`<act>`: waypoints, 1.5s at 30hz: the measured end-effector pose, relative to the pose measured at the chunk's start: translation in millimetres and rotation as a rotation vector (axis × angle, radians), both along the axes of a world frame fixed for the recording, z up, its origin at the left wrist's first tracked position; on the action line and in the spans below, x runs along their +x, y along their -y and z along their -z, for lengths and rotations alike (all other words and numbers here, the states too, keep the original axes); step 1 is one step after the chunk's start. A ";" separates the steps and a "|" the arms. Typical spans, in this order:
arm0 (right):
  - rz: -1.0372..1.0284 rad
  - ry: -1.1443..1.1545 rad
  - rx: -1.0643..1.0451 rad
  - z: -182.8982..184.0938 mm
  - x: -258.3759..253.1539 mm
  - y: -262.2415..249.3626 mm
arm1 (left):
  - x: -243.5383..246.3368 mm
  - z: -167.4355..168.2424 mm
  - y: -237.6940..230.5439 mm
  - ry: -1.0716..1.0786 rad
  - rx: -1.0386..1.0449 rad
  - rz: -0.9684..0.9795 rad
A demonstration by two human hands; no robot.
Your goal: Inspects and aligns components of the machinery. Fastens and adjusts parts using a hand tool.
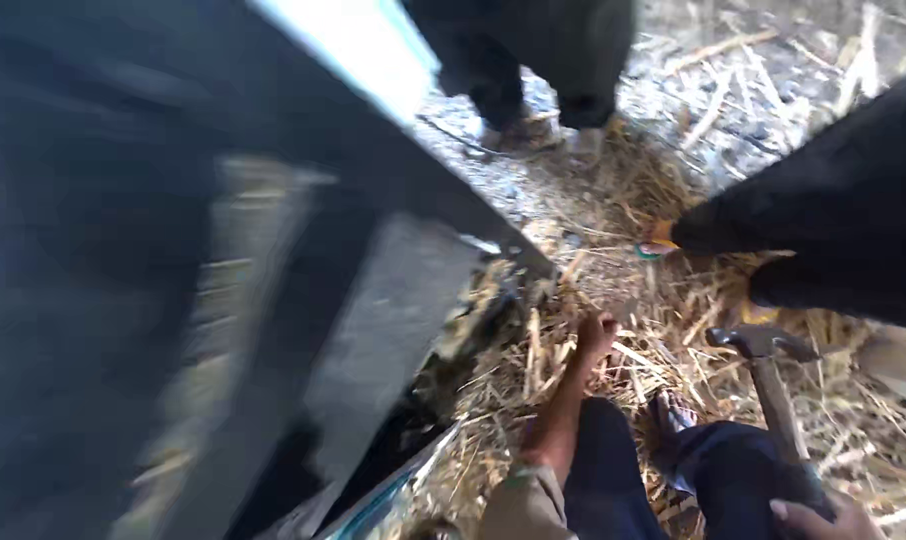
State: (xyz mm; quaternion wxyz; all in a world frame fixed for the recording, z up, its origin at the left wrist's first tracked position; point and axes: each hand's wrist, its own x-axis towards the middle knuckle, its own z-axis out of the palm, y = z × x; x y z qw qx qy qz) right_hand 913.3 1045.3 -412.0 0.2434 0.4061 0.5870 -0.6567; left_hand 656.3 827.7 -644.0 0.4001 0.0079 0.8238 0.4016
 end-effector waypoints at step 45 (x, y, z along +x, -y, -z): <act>-0.822 -0.391 0.454 -360.8 -88.1 109.8 | 49.1 -524.6 151.7 -0.084 1.450 -1.630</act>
